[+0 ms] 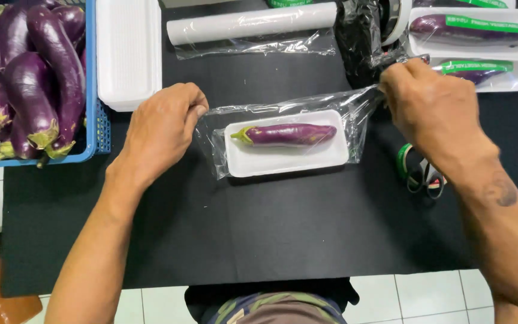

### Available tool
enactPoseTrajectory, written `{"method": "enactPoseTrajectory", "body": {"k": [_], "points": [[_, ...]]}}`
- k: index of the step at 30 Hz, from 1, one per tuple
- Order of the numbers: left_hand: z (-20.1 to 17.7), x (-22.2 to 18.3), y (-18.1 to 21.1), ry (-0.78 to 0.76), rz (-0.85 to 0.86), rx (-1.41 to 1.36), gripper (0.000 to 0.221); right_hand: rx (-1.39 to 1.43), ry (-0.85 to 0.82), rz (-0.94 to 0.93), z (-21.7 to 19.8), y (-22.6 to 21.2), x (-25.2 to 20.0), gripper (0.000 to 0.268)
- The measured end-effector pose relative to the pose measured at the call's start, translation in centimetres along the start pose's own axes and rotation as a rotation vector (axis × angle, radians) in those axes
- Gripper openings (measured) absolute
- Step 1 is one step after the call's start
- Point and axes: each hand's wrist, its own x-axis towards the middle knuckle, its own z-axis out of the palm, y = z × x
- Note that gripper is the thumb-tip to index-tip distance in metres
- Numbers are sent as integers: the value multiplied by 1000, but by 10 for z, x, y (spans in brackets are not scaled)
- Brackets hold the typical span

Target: Wrapping individual eggplants in plastic film on foam trays and securing them with tape for retail sale.

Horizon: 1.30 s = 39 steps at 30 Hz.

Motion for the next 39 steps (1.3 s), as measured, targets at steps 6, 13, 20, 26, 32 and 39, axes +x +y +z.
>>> {"method": "enactPoseTrajectory", "body": {"k": [6, 13, 20, 26, 32, 39], "points": [[26, 34, -25, -126, -139, -34, 12, -163, 126, 21, 39, -35, 13, 11], [57, 50, -30, 27, -4, 208, 13, -19, 68, 50, 29, -40, 13, 11], [71, 84, 50, -144, 155, -117, 26, -65, 156, 71, 13, -31, 3, 9], [63, 84, 60, -151, 188, -193, 10, 239, 213, -82, -38, -47, 27, 38], [53, 74, 53, -150, 150, -202, 13, 878, -490, -55, -46, -61, 82, 41], [38, 56, 23, -198, -52, -254, 18, 1027, -595, -7, 2, -54, 82, 26]]}}
